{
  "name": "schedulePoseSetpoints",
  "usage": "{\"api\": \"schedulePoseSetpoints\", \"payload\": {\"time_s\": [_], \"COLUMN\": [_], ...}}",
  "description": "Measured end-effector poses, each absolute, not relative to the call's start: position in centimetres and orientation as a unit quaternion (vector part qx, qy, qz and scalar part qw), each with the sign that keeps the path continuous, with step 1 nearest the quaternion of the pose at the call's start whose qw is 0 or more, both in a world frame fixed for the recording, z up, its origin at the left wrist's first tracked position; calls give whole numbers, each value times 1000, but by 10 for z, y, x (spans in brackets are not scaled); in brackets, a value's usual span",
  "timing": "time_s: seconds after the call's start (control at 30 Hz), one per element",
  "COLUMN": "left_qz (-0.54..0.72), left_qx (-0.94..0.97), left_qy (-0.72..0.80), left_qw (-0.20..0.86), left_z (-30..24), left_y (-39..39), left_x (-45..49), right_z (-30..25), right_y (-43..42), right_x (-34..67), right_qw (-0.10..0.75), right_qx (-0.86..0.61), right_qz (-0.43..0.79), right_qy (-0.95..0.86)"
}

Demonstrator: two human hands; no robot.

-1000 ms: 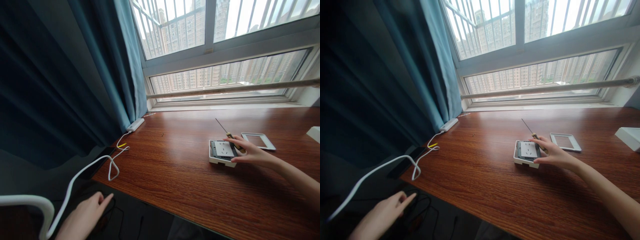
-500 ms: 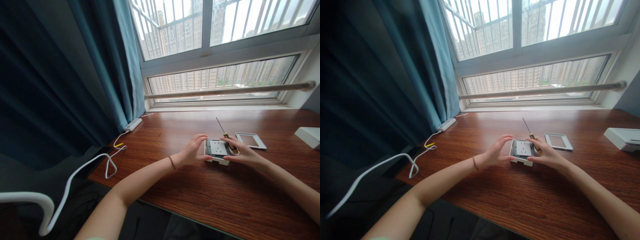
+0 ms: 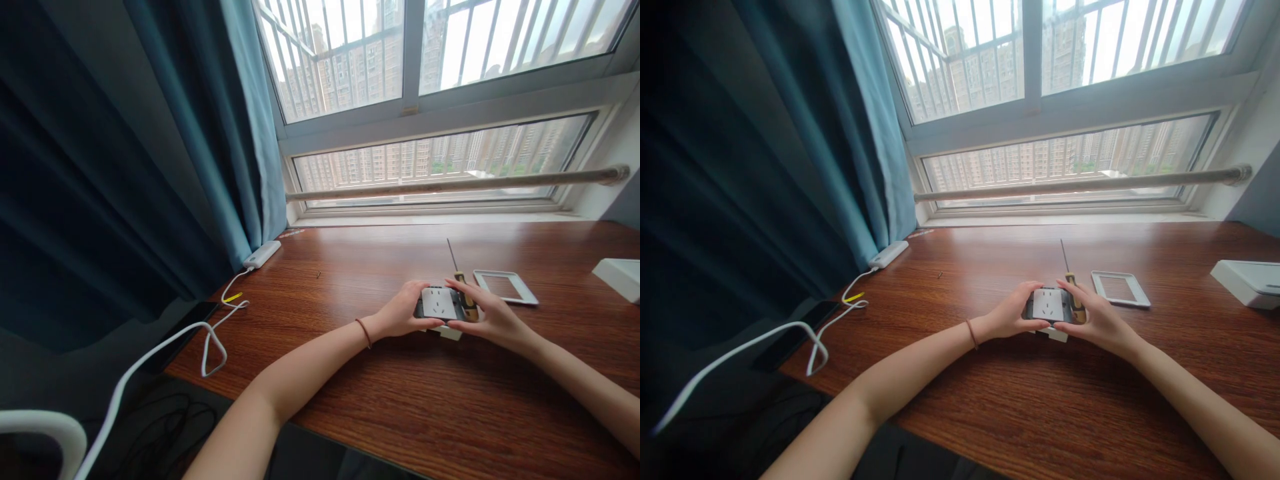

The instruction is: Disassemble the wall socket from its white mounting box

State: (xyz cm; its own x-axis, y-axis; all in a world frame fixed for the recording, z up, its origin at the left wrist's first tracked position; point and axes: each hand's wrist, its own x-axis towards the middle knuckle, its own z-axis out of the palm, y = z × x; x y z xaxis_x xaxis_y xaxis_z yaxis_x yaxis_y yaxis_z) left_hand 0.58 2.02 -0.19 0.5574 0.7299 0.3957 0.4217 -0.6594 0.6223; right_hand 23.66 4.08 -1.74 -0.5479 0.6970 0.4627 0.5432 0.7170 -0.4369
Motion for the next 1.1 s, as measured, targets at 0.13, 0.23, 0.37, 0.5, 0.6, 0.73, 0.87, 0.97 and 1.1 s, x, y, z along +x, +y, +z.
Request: {"api": "schedulePoseSetpoints", "payload": {"time_s": [0.13,0.23,0.37,0.5,0.6,0.73,0.87,0.97,1.1], "left_qz": [346,359,365,372,380,385,383,387,389], "left_qx": [830,811,787,765,756,754,751,746,746], "left_qy": [343,344,354,373,381,378,379,381,385], "left_qw": [271,308,350,369,374,375,381,384,380], "left_z": [-6,-9,-13,-16,-18,-18,-17,-16,-15], "left_y": [24,26,29,30,31,31,30,28,26], "left_x": [3,2,4,7,8,8,9,9,9], "right_z": [-19,-19,-18,-17,-18,-22,-26,-27,-26], "right_y": [39,39,39,39,39,41,44,46,46], "right_x": [236,236,237,237,238,240,243,244,245], "right_qw": [316,311,302,308,315,311,306,308,300], "right_qx": [-360,-359,-356,-353,-352,-350,-344,-337,-334], "right_qz": [107,94,84,84,86,88,93,98,109], "right_qy": [-871,-875,-881,-879,-877,-879,-883,-884,-887]}}
